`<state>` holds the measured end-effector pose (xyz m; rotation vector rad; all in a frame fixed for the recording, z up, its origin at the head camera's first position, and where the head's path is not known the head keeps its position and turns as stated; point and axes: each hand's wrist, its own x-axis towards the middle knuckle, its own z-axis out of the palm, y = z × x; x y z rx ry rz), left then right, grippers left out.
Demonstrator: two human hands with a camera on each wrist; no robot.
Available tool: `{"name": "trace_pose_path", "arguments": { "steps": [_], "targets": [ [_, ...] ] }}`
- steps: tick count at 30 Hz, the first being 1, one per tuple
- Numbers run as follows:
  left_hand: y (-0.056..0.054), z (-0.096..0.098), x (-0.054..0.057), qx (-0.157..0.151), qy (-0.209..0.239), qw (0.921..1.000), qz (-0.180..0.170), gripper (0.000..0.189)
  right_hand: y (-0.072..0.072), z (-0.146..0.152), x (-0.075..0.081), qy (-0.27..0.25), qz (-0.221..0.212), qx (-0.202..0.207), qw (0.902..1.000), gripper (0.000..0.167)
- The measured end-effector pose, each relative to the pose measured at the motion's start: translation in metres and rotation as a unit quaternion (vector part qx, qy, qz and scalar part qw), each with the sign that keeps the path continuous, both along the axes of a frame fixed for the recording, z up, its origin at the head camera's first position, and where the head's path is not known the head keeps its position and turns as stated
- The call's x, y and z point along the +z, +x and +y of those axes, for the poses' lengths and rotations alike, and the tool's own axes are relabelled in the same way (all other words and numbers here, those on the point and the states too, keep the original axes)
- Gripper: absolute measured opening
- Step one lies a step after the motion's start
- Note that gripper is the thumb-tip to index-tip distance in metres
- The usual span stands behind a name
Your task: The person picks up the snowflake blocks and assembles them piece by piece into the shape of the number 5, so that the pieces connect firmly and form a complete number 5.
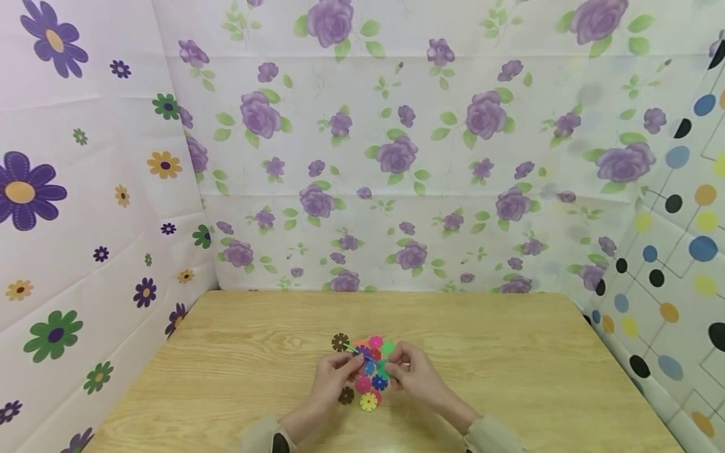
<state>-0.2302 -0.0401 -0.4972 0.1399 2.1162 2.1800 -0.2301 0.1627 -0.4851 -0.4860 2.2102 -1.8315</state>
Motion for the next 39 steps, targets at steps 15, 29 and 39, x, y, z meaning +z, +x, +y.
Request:
{"name": "trace_pose_path", "arguments": {
  "steps": [15, 29, 39],
  "targets": [
    [0.002, 0.002, 0.0, -0.003, -0.016, 0.9995, 0.029, 0.031, 0.005, 0.001, -0.009, -0.031, -0.013, 0.016, 0.9993, 0.016],
    [0.006, 0.004, -0.001, 0.024, -0.013, 0.9996, -0.003, 0.031, 0.005, -0.004, 0.001, -0.044, -0.036, 0.02, 0.9981, 0.015],
    [0.004, -0.003, 0.001, -0.014, -0.025, 0.9992, -0.03, 0.036, -0.01, 0.002, 0.005, -0.02, -0.022, -0.007, 0.9995, 0.027]
  ]
}}
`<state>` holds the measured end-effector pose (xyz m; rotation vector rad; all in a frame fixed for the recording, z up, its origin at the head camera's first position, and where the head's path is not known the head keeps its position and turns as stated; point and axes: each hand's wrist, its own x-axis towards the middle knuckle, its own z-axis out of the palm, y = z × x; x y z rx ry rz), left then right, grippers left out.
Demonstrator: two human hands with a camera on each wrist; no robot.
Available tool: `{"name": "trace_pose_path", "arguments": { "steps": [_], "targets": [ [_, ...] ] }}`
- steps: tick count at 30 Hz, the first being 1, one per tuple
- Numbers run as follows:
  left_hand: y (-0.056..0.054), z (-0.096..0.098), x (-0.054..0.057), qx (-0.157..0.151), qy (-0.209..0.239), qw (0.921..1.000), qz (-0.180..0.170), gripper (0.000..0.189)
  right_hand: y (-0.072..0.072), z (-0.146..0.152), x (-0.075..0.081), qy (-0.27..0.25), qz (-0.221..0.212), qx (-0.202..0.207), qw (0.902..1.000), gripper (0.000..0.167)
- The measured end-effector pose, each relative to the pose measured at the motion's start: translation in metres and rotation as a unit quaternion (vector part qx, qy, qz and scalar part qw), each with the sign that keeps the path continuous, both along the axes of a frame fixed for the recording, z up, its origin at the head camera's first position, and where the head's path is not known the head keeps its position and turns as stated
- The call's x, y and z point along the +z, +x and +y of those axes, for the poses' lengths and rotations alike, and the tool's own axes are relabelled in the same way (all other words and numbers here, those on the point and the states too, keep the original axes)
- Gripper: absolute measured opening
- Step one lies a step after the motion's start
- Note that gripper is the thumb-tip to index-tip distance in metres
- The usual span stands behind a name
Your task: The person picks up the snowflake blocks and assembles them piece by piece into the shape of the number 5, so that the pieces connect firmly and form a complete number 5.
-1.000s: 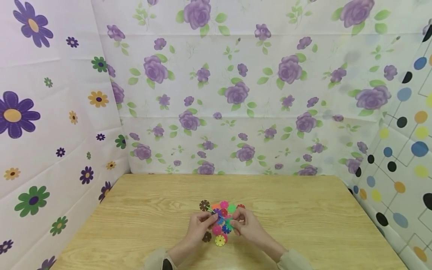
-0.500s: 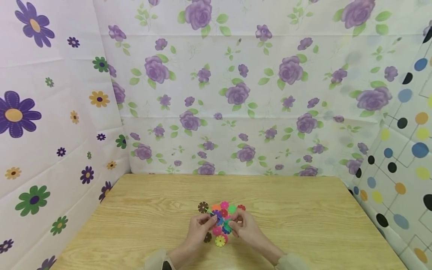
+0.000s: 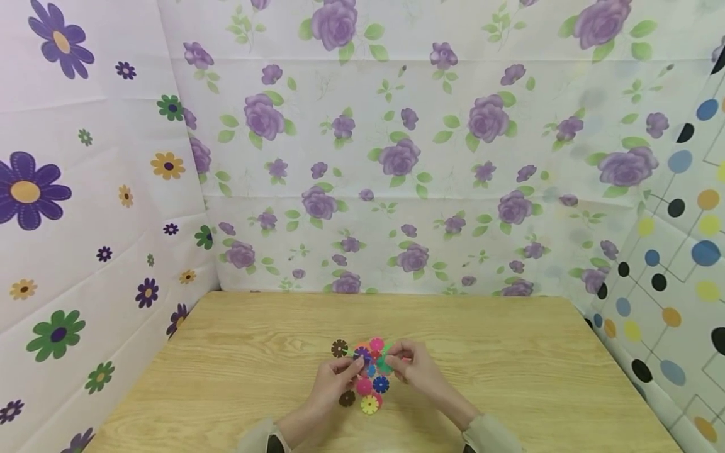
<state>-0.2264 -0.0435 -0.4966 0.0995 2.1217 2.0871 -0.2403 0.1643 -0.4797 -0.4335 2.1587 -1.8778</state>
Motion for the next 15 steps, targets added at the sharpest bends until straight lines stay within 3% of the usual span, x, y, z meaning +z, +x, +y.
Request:
{"name": "trace_pose_path", "arguments": {
  "steps": [9, 15],
  "targets": [
    [0.008, -0.007, 0.001, -0.054, -0.031, 0.998, -0.008, 0.039, -0.006, 0.007, 0.008, 0.021, -0.002, -0.033, 0.9992, 0.033],
    [0.006, -0.018, -0.001, -0.083, 0.001, 0.9959, -0.034, 0.031, -0.01, 0.014, 0.014, 0.033, -0.009, -0.038, 0.9987, 0.036]
  ]
}}
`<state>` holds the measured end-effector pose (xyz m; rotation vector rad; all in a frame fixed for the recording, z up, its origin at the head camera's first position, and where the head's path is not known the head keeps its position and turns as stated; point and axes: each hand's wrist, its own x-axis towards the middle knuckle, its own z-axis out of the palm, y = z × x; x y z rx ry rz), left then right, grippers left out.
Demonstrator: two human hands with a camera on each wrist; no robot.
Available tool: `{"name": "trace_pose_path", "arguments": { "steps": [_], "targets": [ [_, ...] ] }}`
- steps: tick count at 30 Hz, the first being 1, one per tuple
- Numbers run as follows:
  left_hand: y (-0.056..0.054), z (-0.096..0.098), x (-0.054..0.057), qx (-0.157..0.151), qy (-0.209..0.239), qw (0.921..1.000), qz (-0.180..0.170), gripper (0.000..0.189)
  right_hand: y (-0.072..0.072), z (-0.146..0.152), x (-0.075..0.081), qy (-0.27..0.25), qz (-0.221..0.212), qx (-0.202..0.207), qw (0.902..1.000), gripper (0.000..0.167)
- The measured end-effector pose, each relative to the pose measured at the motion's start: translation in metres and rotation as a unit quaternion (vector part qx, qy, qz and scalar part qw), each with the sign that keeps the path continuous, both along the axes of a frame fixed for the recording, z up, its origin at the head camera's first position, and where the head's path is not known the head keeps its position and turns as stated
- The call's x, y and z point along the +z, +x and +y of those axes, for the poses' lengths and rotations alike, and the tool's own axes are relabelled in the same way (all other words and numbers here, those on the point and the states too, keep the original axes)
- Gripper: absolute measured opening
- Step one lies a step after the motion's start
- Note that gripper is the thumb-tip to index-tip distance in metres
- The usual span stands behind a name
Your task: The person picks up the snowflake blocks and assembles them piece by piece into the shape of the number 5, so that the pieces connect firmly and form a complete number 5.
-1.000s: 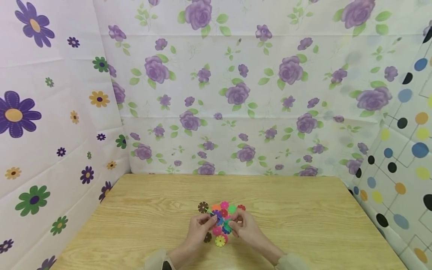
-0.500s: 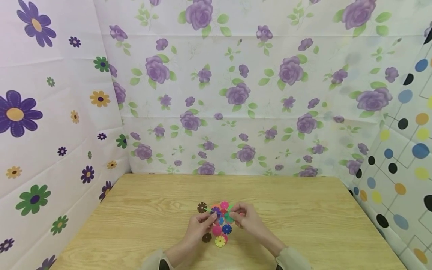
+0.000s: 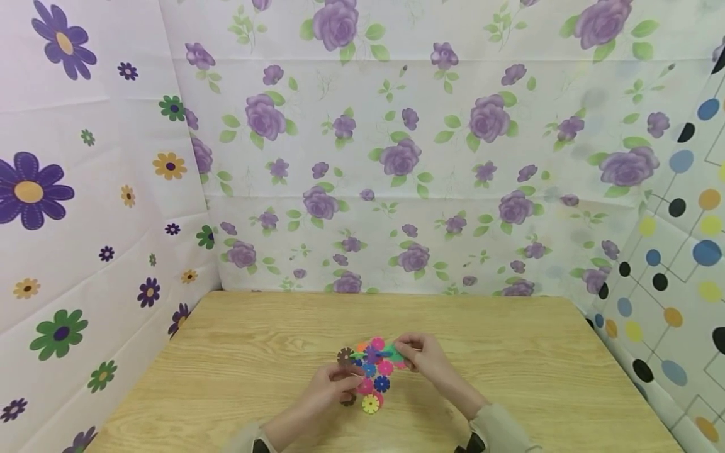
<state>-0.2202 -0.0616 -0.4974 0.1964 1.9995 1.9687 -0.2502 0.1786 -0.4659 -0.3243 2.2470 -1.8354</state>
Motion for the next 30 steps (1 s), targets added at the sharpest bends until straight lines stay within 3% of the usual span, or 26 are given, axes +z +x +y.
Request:
{"name": "trace_pose_path", "arguments": {
  "steps": [7, 13, 22, 30],
  "targets": [
    [0.005, -0.006, 0.009, -0.059, 0.045, 0.997, -0.022, 0.033, -0.003, 0.004, 0.002, 0.008, -0.014, -0.013, 0.9998, 0.034],
    [0.01, -0.004, 0.01, -0.114, 0.046, 0.9915, -0.042, 0.032, -0.004, 0.008, 0.001, 0.013, -0.002, -0.008, 0.9999, 0.032],
    [0.008, -0.006, 0.005, -0.146, 0.051, 0.9857, -0.067, 0.025, -0.009, 0.012, -0.002, 0.012, 0.002, 0.017, 0.9998, 0.035],
    [0.011, -0.004, 0.0, -0.161, 0.03, 0.9849, -0.055, 0.03, -0.011, 0.011, -0.008, 0.009, -0.013, 0.026, 0.9995, 0.041]
  ]
}}
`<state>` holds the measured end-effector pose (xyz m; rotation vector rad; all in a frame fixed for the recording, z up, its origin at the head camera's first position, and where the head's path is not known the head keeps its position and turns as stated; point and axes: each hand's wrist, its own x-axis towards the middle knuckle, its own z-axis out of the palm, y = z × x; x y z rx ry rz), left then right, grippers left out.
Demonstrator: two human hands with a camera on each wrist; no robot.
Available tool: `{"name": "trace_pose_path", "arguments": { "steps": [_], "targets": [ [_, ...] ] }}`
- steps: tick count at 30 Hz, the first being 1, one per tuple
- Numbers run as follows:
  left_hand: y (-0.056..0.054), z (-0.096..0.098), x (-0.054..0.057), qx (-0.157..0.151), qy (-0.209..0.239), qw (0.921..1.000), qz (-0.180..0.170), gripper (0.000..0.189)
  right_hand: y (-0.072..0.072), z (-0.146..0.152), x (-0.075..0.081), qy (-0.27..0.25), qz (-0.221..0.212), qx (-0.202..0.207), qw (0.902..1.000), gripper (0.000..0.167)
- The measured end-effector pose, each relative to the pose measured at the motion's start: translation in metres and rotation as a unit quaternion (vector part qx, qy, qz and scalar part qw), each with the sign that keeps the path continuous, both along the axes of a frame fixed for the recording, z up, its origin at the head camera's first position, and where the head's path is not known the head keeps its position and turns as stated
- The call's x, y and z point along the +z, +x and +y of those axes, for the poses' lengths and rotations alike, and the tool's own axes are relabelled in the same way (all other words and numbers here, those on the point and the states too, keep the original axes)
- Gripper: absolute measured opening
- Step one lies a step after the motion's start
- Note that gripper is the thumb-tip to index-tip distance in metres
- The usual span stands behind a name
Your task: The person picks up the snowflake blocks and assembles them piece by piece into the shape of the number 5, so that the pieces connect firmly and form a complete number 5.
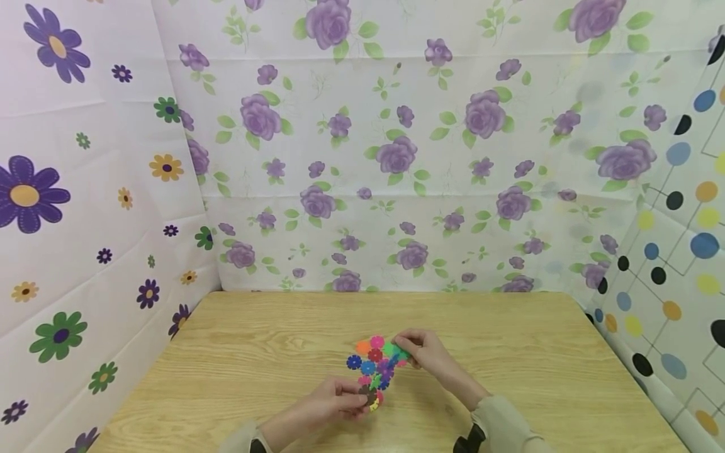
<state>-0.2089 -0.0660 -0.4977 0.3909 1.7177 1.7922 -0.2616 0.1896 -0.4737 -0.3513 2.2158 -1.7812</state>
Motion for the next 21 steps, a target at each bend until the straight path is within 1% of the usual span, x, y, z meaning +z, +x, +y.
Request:
{"name": "trace_pose_path", "arguments": {
  "steps": [6, 10, 13, 16, 18, 21],
  "targets": [
    [0.002, 0.001, -0.001, -0.01, 0.009, 0.9999, -0.004, 0.029, -0.002, -0.004, -0.002, -0.005, -0.006, -0.004, 1.0, 0.05],
    [0.001, 0.002, -0.004, -0.004, 0.01, 0.9999, 0.003, 0.03, -0.001, -0.005, -0.005, -0.011, -0.012, -0.014, 0.9998, 0.052],
    [0.0, 0.002, -0.006, 0.007, 0.015, 0.9998, 0.008, 0.031, -0.001, -0.005, -0.007, -0.015, -0.017, -0.022, 0.9995, 0.054],
    [-0.001, 0.002, -0.008, 0.023, 0.024, 0.9994, 0.01, 0.032, -0.002, -0.004, -0.009, -0.017, -0.02, -0.019, 0.9995, 0.054],
    [-0.003, 0.002, -0.009, 0.035, 0.027, 0.9989, 0.011, 0.033, -0.003, -0.003, -0.011, -0.009, -0.019, -0.01, 0.9997, 0.052],
    [-0.006, 0.001, -0.009, 0.063, 0.029, 0.9976, 0.001, 0.033, -0.003, -0.002, -0.012, 0.004, -0.016, 0.01, 0.9998, 0.045]
  ]
}}
